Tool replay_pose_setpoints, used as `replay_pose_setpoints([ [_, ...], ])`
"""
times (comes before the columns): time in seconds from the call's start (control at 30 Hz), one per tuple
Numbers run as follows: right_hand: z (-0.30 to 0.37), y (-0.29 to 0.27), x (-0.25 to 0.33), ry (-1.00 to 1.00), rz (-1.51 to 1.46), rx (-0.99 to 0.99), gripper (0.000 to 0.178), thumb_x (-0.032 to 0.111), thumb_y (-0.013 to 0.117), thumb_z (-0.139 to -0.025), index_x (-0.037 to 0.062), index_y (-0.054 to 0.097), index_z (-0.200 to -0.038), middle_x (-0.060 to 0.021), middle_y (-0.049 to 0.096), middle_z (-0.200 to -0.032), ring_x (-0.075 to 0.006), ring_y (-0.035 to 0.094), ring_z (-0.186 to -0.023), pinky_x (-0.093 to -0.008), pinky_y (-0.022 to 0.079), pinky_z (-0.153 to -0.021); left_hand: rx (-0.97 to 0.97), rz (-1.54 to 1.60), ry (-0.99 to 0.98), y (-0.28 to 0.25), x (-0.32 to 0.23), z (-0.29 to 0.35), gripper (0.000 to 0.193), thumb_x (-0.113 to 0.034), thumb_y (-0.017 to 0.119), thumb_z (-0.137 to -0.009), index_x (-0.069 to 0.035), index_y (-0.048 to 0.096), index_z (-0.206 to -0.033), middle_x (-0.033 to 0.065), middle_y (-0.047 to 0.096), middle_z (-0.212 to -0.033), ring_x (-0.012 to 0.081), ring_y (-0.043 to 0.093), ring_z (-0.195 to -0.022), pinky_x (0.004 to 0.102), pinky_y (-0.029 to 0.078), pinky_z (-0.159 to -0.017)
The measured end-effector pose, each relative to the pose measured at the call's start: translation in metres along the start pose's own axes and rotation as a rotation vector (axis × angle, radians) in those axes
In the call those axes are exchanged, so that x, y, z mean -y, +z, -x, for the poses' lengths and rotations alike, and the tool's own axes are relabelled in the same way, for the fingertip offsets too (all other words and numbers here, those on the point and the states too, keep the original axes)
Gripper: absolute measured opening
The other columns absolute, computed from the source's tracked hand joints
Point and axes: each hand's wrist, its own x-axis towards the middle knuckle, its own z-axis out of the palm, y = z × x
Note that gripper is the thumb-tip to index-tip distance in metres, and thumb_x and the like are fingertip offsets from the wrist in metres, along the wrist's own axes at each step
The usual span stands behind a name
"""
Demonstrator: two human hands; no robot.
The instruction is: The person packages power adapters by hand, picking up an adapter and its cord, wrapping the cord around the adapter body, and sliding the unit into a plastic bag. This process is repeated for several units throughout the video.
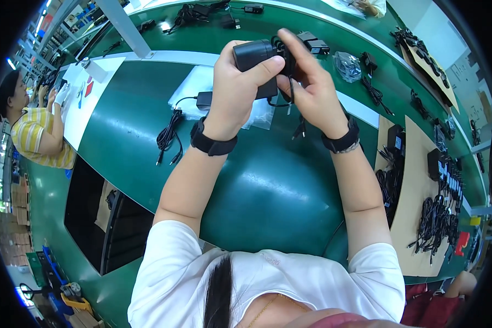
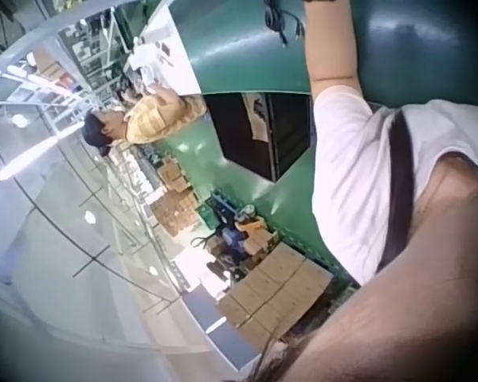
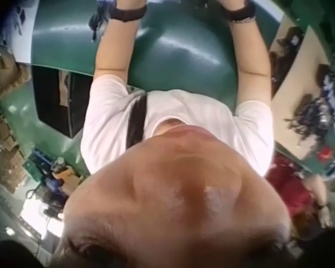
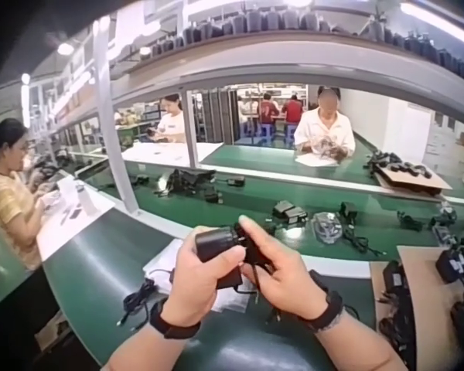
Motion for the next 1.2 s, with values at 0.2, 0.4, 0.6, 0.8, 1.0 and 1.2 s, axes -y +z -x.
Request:
replay_pose_setpoints([
  [0.2, 0.005, 0.005, 0.000, 0.222, -0.297, -0.012, 0.056, -0.013, 0.047, -0.078, 0.0044, 0.038, -0.130, -0.0054, 0.055, -0.105, -0.0086, 0.052, -0.090, -0.0222, 0.045, -0.078, 0.149, -0.008, -0.092, -0.009, -0.005, -0.006, 0.034, -0.008, 0.073, -0.067, -0.001, 0.048, -0.089, 0.0069, 0.056, -0.081, 0.0120, 0.058, -0.072, 0.0241, 0.050, -0.063],
  [0.4, 0.007, 0.011, 0.003, 0.139, -0.116, -0.001, 0.054, -0.013, 0.041, -0.077, 0.0035, 0.038, -0.129, -0.0098, 0.054, -0.110, -0.0117, 0.052, -0.097, -0.0234, 0.045, -0.082, 0.110, -0.055, -0.074, -0.013, 0.003, -0.003, 0.032, -0.005, 0.072, -0.067, -0.003, 0.049, -0.090, 0.0048, 0.056, -0.082, 0.0116, 0.056, -0.073, 0.0250, 0.049, -0.065],
  [0.6, 0.010, 0.018, 0.002, -0.114, 0.247, -0.009, 0.066, -0.013, 0.039, -0.069, 0.0006, 0.028, -0.132, -0.0254, 0.051, -0.104, -0.0402, 0.052, -0.093, -0.0395, 0.043, -0.083, 0.129, -0.281, 0.107, -0.018, 0.007, -0.008, 0.040, -0.009, 0.075, -0.063, -0.002, 0.047, -0.090, 0.0063, 0.055, -0.082, 0.0105, 0.055, -0.072, 0.0241, 0.050, -0.061],
  [0.8, 0.013, 0.019, 0.005, -0.118, 0.335, 0.065, 0.077, -0.013, 0.036, -0.070, 0.0032, 0.008, -0.139, -0.0256, 0.041, -0.123, -0.0357, 0.046, -0.108, -0.0370, 0.038, -0.091, 0.074, -0.345, 0.122, -0.014, 0.005, -0.005, 0.044, -0.009, 0.078, -0.058, -0.003, 0.047, -0.090, 0.0053, 0.055, -0.081, 0.0104, 0.056, -0.071, 0.0238, 0.050, -0.061],
  [1.0, 0.013, 0.023, 0.009, -0.155, 0.080, -0.091, 0.061, -0.009, 0.041, -0.077, 0.0021, 0.023, -0.134, -0.0190, 0.041, -0.129, -0.0256, 0.046, -0.115, -0.0328, 0.038, -0.093, -0.103, -0.397, 0.485, -0.023, 0.007, -0.012, 0.043, -0.007, 0.077, -0.057, -0.003, 0.049, -0.089, 0.0063, 0.058, -0.079, 0.0114, 0.058, -0.069, 0.0234, 0.050, -0.060],
  [1.2, 0.011, 0.013, 0.018, 0.716, -0.675, 0.173, 0.028, 0.022, 0.043, -0.092, -0.0014, 0.057, -0.097, -0.0158, 0.061, -0.098, -0.0209, 0.060, -0.089, -0.0299, 0.048, -0.080, -0.134, -0.432, 0.755, -0.040, -0.015, -0.014, 0.043, 0.004, 0.072, -0.062, -0.002, 0.045, -0.094, 0.0119, 0.060, -0.084, 0.0178, 0.062, -0.074, 0.0261, 0.052, -0.066],
])
